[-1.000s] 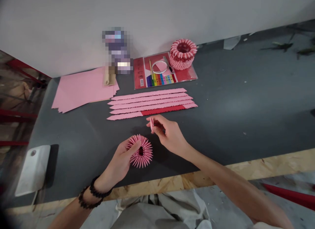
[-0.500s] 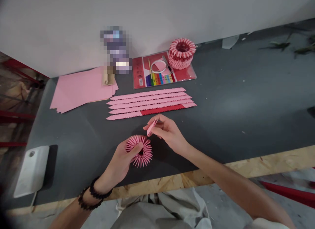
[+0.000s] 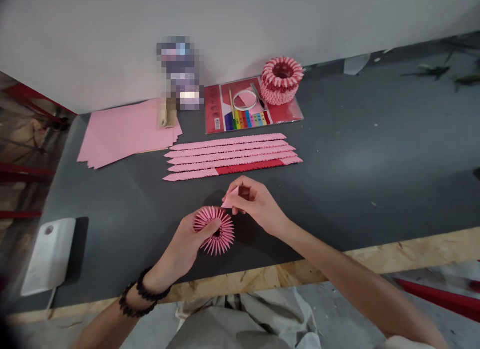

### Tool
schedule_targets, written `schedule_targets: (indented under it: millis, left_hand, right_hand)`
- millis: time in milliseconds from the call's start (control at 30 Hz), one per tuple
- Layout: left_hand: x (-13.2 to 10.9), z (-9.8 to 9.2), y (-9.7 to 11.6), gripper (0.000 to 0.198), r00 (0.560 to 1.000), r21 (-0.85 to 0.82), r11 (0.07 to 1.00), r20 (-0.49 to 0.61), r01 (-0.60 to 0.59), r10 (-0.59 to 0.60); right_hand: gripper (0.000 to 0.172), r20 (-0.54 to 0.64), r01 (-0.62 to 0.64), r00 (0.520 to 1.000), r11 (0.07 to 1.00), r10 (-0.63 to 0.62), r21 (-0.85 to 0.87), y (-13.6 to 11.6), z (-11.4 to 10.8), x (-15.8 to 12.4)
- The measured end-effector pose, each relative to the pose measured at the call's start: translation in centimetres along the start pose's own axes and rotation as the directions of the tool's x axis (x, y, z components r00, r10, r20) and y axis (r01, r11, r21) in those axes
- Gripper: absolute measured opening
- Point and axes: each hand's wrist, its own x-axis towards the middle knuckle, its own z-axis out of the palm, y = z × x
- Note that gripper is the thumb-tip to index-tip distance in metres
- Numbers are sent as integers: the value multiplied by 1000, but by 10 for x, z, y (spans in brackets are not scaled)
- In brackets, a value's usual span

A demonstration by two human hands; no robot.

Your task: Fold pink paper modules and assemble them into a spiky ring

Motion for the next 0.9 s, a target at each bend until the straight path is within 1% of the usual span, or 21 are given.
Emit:
schedule_targets:
  millis: [133, 333, 467, 567, 733, 900]
  left_hand:
    - [-1, 1, 1, 36, 1000, -10, 1000, 8, -6, 6]
    - [-2, 0, 2, 31, 1000, 122, 992, 11, -17, 16]
    - [-2, 0, 4, 30, 1000, 178, 984, 22, -20, 16]
    - [-2, 0, 5, 30, 1000, 170, 985, 29, -15, 10]
    - [-1, 1, 4, 31, 1000, 144, 989, 27, -13, 10]
    - [0, 0, 3, 29, 1000, 147, 989, 25, -7, 3]
  right_hand:
    - [22, -6, 24, 1000, 999, -24, -30, -1, 0, 0]
    - [30, 3, 11, 1000, 1000, -11, -25, -1, -2, -1]
    - [26, 42, 29, 999, 999, -28, -39, 2, -6, 0]
    - [26, 72, 25, 997, 997, -19, -78, 4, -7, 1]
    - [25, 140, 51, 990, 986, -29, -162, 3, -6, -1]
    - [20, 147, 82, 988, 979, -54, -186, 3, -5, -1]
